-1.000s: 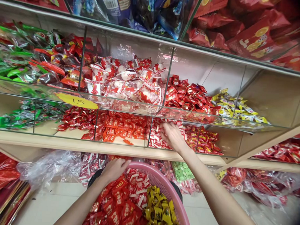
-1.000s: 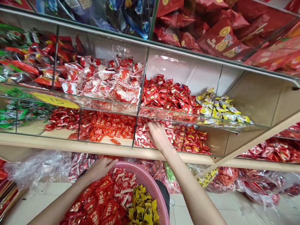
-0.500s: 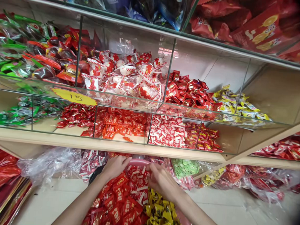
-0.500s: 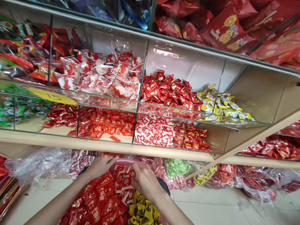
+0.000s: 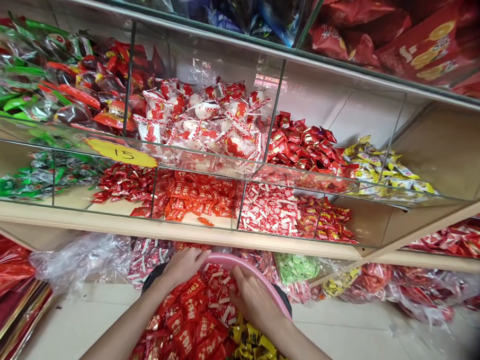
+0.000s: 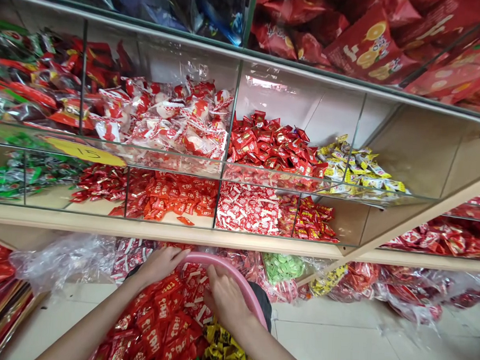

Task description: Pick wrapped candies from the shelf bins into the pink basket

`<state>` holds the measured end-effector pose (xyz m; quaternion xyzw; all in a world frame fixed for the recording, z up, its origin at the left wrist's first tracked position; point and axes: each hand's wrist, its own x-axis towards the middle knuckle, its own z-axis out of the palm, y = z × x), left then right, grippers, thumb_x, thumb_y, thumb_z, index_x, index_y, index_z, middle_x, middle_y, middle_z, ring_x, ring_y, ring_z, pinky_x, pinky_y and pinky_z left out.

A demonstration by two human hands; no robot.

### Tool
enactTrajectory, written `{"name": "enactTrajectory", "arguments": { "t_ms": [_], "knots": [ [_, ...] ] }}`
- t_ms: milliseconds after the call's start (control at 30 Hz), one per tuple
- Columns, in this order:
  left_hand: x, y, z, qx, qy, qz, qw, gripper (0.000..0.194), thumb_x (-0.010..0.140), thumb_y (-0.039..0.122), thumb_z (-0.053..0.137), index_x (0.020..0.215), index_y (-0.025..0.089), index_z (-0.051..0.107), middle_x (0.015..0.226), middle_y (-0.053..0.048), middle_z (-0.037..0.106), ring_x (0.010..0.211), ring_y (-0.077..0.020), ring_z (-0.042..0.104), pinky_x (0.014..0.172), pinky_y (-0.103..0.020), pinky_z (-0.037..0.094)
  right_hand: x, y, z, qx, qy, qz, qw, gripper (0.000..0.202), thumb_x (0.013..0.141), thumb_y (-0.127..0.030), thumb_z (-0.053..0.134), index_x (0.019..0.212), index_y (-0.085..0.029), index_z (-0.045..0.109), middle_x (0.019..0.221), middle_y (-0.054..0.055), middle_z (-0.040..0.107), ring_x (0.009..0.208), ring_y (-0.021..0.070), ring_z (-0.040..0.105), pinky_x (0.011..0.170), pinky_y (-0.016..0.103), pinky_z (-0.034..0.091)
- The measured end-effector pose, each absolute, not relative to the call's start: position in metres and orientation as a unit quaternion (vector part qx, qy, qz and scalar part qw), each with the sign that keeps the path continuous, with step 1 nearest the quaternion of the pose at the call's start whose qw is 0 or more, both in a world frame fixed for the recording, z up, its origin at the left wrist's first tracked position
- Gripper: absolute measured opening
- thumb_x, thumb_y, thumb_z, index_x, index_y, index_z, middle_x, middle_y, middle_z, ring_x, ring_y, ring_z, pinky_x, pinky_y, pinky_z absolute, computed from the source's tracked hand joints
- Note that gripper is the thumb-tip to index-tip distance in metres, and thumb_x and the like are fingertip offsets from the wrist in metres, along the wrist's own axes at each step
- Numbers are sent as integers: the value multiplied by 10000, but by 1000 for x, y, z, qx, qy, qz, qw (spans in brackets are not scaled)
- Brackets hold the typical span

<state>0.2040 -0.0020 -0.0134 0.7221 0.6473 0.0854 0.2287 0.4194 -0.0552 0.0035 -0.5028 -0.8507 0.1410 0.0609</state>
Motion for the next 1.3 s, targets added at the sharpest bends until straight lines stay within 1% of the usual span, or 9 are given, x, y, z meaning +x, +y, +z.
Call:
{"name": "enactTrajectory", "arguments": {
  "t_ms": [167, 333, 633, 800, 867, 933, 1033, 1167, 1300],
  "knots": [
    [205, -2, -12, 723, 648, 79, 227, 647, 849, 603, 160, 711, 187, 636, 742, -91, 684, 715, -221, 632, 590, -255, 339, 408, -56, 5, -522, -837, 157, 49, 371, 707, -29, 485, 1055, -147, 433, 984, 119, 577, 849, 228, 560, 665, 298, 408],
    [205, -3, -9, 724, 647, 75, 227, 632, 853, 591, 177, 738, 186, 647, 764, -91, 692, 743, -231, 643, 597, -255, 358, 399, -55, 6, -543, -817, 190, 48, 345, 724, -32, 477, 1053, -136, 456, 985, 126, 582, 860, 231, 566, 673, 297, 413],
    [205, -1, -12, 728, 644, 78, 223, 641, 850, 598, 162, 712, 190, 636, 737, -89, 684, 727, -235, 636, 585, -259, 347, 403, -56, 1, -529, -810, 221, 122, 298, 751, -85, 494, 1039, -150, 461, 945, 109, 598, 832, 215, 572, 643, 284, 418],
    [204, -2, -12, 720, 648, 87, 232, 658, 836, 626, 153, 656, 191, 613, 665, -69, 661, 628, -207, 612, 549, -250, 321, 415, -41, 33, -523, -794, 216, 224, 87, 817, -174, 462, 894, -177, 502, 826, 62, 606, 668, 160, 567, 580, 254, 407],
    [204, -3, -12, 717, 650, 88, 238, 659, 834, 630, 153, 644, 192, 607, 643, -64, 648, 594, -199, 594, 542, -250, 315, 424, -27, 52, -516, -782, 211, 279, 88, 855, -217, 415, 844, -187, 498, 744, 31, 592, 597, 136, 537, 547, 240, 390],
    [205, -3, -11, 718, 647, 89, 240, 653, 835, 626, 154, 640, 191, 601, 643, -65, 642, 585, -197, 583, 537, -250, 308, 436, -9, 67, -512, -771, 187, 329, 100, 864, -237, 399, 825, -195, 480, 715, 12, 575, 589, 130, 517, 549, 236, 383],
    [206, -3, -9, 721, 645, 90, 238, 643, 838, 618, 162, 634, 189, 595, 635, -63, 633, 576, -194, 571, 529, -251, 293, 453, 25, 78, -517, -764, 105, 372, 49, 830, -232, 437, 843, -196, 468, 784, 28, 573, 685, 154, 523, 627, 262, 398],
    [206, -3, -8, 717, 648, 88, 242, 622, 837, 612, 184, 641, 184, 590, 645, -64, 638, 579, -188, 573, 530, -248, 291, 462, 64, 77, -509, -793, 18, 333, 152, 780, -221, 489, 927, -187, 470, 954, 79, 578, 882, 223, 496, 745, 327, 392],
    [203, -2, -12, 716, 649, 93, 239, 622, 838, 612, 172, 648, 184, 581, 666, -68, 650, 607, -193, 592, 545, -245, 306, 459, 81, 74, -517, -813, -8, 266, 246, 749, -203, 523, 987, -181, 468, 981, 77, 583, 858, 228, 484, 745, 338, 377]
  ]
}}
